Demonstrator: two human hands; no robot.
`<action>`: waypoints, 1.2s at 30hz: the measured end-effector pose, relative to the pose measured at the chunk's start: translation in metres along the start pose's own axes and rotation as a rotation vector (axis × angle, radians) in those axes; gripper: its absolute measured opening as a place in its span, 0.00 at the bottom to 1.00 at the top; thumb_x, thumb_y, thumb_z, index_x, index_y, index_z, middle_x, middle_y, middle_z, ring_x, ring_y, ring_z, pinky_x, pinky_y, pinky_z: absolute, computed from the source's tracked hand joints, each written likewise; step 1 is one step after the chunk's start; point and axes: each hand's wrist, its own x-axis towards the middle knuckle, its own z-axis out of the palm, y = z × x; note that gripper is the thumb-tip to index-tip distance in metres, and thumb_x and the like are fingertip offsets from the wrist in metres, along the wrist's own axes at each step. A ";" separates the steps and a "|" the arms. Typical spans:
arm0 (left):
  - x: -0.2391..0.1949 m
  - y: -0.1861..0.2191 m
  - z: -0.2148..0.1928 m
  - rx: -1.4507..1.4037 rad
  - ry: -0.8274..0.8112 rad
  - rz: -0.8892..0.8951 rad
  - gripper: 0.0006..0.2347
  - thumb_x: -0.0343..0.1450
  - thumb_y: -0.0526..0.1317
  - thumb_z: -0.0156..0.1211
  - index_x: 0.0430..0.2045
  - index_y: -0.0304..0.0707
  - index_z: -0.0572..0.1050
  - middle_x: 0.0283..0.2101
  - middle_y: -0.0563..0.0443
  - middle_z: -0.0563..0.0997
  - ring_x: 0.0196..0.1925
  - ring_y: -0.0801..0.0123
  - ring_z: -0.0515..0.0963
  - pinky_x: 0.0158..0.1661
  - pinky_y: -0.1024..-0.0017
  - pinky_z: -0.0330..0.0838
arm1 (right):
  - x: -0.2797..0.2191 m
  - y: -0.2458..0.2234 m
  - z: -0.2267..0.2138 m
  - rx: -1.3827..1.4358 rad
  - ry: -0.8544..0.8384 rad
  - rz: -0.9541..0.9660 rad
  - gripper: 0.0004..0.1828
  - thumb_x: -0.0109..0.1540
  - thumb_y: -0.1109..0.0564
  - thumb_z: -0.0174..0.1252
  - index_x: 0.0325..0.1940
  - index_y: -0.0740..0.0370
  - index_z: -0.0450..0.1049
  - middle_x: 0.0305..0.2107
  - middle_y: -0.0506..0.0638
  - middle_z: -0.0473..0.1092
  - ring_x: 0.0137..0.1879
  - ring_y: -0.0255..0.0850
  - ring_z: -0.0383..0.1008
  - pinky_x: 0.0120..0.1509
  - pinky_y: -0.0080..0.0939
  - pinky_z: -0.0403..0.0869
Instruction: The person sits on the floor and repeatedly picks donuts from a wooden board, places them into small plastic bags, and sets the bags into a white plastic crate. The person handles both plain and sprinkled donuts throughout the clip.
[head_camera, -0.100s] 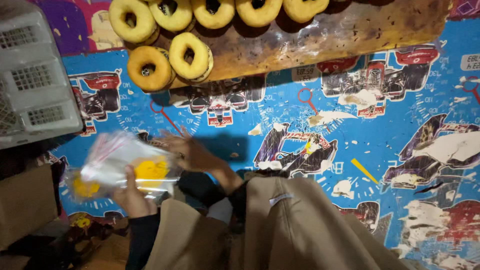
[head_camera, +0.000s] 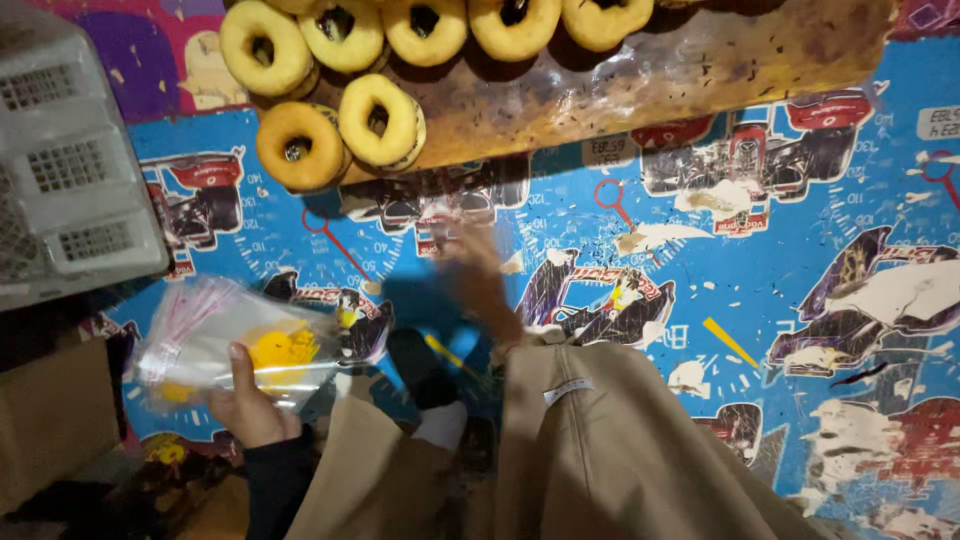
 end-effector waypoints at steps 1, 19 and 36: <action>0.001 0.000 0.002 0.022 0.001 -0.001 0.14 0.76 0.38 0.66 0.52 0.28 0.73 0.50 0.47 0.80 0.45 0.69 0.82 0.46 0.68 0.80 | -0.014 0.062 -0.046 -0.464 0.342 -0.113 0.21 0.60 0.54 0.63 0.58 0.53 0.75 0.66 0.54 0.62 0.73 0.54 0.58 0.75 0.64 0.61; 0.050 -0.100 0.098 -0.078 -0.357 -0.211 0.11 0.72 0.37 0.66 0.44 0.28 0.78 0.42 0.42 0.84 0.39 0.61 0.86 0.39 0.64 0.83 | -0.007 0.033 0.041 1.317 -0.207 0.281 0.30 0.74 0.39 0.43 0.67 0.65 0.70 0.54 0.59 0.76 0.62 0.49 0.75 0.70 0.49 0.70; 0.042 -0.175 0.056 0.592 -1.606 0.327 0.24 0.76 0.47 0.63 0.66 0.36 0.71 0.63 0.37 0.70 0.63 0.49 0.68 0.59 0.55 0.63 | 0.018 0.126 -0.096 -0.314 0.321 0.478 0.44 0.51 0.35 0.78 0.61 0.62 0.71 0.32 0.60 0.76 0.35 0.55 0.77 0.39 0.54 0.72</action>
